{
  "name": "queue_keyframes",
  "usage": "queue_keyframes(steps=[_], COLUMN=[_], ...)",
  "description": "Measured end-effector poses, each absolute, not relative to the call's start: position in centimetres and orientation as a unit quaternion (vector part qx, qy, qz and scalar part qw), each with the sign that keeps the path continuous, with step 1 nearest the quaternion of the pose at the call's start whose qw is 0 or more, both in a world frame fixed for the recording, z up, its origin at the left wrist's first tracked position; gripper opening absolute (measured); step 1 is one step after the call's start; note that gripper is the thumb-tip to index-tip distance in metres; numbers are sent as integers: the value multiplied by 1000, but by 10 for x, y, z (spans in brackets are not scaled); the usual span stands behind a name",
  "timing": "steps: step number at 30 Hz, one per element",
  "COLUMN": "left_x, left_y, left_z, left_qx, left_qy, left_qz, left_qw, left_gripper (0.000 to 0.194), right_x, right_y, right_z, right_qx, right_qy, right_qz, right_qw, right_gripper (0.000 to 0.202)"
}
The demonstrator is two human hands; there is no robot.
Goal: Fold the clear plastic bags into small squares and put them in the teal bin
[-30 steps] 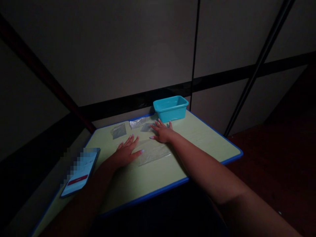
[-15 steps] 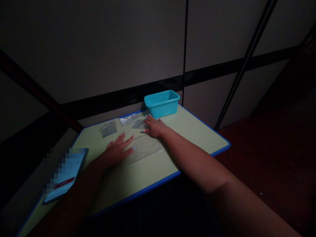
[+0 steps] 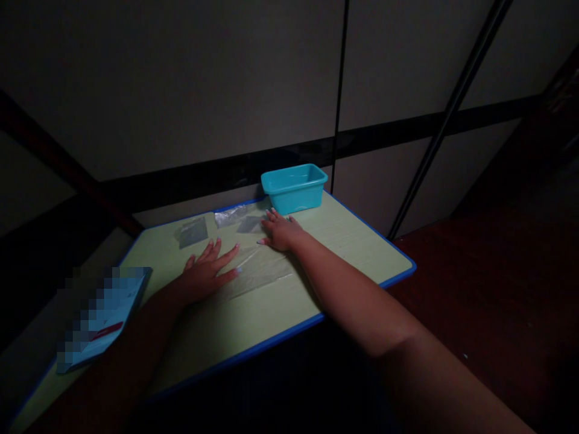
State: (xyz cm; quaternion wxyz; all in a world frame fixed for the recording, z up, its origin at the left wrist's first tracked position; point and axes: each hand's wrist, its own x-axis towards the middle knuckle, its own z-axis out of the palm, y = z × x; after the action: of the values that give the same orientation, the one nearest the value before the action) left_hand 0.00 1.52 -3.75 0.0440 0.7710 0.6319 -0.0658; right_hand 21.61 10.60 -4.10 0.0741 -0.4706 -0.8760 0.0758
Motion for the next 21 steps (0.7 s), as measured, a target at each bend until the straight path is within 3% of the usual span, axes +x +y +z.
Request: queue_keyframes(steps=[13,21], left_x=[0,-2], left_y=[14,13], left_z=[-36,-36], left_qx=[774,769], left_qy=[633,639], left_qz=[-22,-5], left_qw=[6,25], left_gripper=[61,64], right_x=[219,226], right_y=[108,98], right_z=[-42,-28], right_qx=[-472,-493], right_qy=[-872,-860], right_qz=[105,131], right_qw=[78,15], right_gripper=[54,70])
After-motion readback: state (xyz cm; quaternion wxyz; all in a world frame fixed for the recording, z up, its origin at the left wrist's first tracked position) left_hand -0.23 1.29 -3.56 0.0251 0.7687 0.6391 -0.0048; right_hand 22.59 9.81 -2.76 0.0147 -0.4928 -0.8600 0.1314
